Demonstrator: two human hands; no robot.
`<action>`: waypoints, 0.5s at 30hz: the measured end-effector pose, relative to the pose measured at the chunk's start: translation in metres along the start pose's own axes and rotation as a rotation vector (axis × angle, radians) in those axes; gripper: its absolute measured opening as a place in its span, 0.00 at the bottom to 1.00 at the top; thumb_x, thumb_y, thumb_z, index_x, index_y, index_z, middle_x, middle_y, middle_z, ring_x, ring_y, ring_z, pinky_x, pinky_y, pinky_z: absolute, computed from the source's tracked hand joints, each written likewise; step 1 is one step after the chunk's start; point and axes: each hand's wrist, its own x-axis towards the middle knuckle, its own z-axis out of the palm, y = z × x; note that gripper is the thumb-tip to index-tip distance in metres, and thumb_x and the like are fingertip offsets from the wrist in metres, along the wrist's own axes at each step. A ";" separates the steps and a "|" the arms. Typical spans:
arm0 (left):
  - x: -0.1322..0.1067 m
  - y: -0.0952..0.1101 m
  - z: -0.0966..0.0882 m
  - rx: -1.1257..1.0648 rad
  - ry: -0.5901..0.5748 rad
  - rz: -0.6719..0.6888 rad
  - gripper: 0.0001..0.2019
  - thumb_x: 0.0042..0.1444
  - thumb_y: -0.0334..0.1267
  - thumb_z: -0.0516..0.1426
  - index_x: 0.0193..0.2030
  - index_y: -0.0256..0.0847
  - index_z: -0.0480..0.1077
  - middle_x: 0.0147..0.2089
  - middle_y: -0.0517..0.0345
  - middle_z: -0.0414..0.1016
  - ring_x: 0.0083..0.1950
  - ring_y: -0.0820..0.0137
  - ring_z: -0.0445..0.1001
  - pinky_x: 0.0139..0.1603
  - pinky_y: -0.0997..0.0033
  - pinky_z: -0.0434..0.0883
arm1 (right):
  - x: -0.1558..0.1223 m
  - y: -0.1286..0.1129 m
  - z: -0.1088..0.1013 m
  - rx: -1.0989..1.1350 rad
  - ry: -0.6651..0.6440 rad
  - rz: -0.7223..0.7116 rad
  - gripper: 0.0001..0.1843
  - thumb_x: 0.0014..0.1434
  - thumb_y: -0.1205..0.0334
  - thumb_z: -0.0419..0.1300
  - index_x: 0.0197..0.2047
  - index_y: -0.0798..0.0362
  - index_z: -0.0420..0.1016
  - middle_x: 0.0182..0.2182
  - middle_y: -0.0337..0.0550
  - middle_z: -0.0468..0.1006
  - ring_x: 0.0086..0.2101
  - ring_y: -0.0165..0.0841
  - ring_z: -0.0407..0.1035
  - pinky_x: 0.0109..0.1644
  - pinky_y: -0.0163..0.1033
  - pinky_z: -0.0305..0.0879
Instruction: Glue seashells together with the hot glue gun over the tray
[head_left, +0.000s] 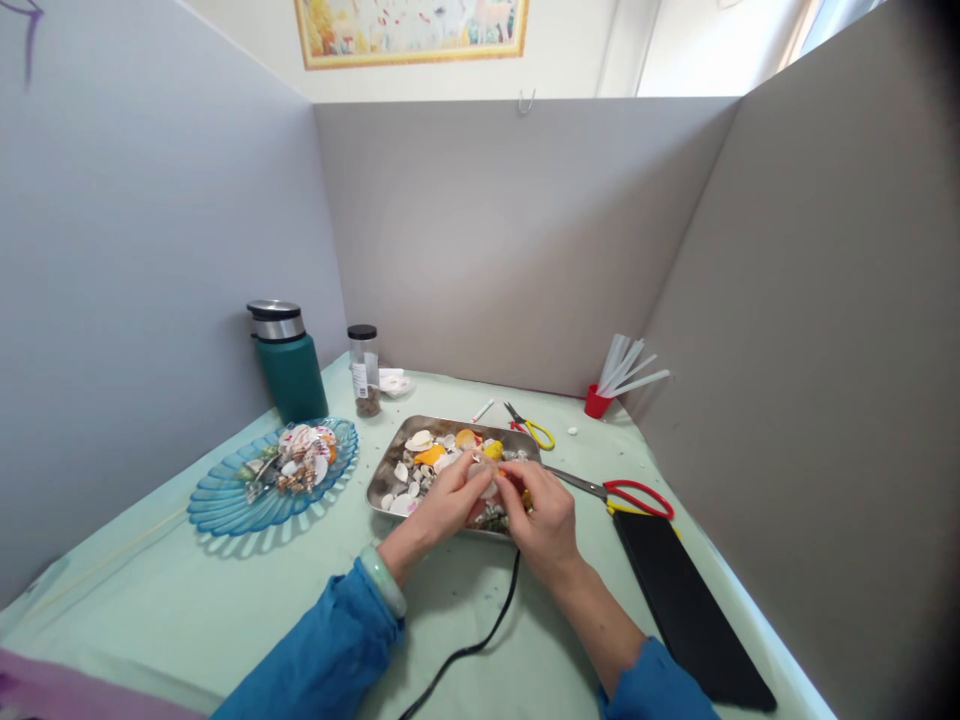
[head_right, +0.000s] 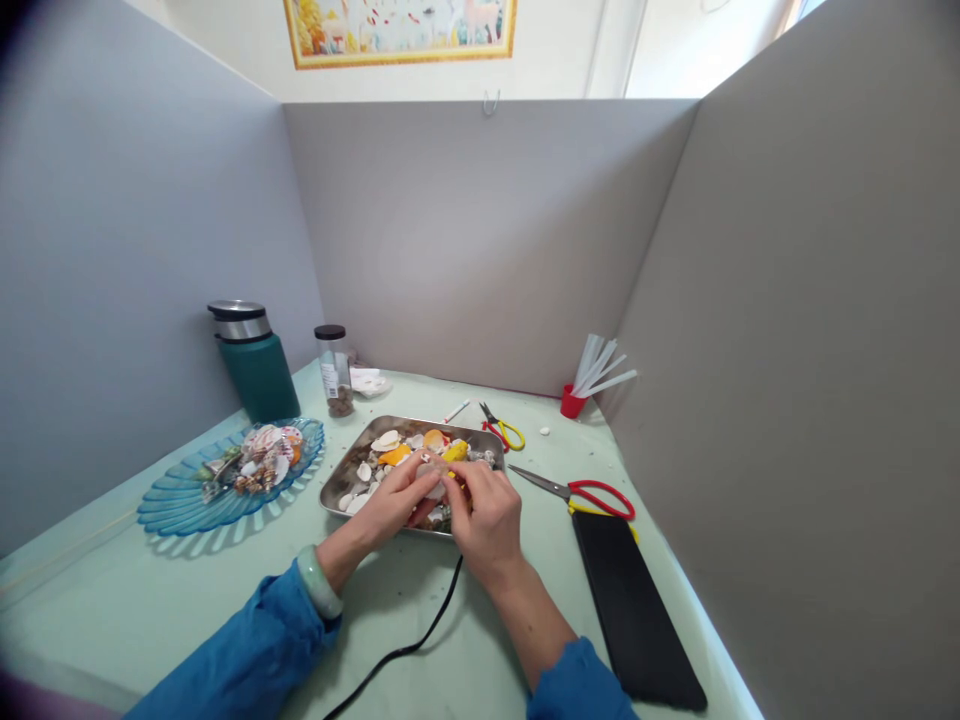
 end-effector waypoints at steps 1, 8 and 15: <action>0.000 0.000 0.000 0.000 0.005 0.000 0.12 0.58 0.47 0.53 0.36 0.39 0.60 0.18 0.70 0.56 0.17 0.80 0.53 0.17 0.79 0.50 | 0.000 0.000 0.000 -0.005 0.005 0.006 0.06 0.62 0.65 0.55 0.42 0.53 0.72 0.33 0.44 0.77 0.32 0.33 0.70 0.37 0.39 0.64; -0.001 0.000 0.000 -0.089 0.005 -0.033 0.13 0.56 0.47 0.55 0.38 0.39 0.61 0.22 0.69 0.58 0.17 0.81 0.53 0.17 0.79 0.52 | -0.003 0.001 0.001 -0.015 0.009 0.020 0.08 0.61 0.65 0.56 0.45 0.53 0.70 0.33 0.43 0.75 0.30 0.32 0.68 0.36 0.38 0.64; 0.000 0.000 0.000 -0.035 -0.022 -0.002 0.16 0.59 0.52 0.51 0.38 0.39 0.61 0.19 0.70 0.55 0.17 0.80 0.53 0.17 0.78 0.52 | -0.002 0.001 0.001 -0.021 0.001 0.028 0.07 0.62 0.64 0.56 0.44 0.53 0.70 0.34 0.43 0.76 0.31 0.33 0.68 0.37 0.39 0.64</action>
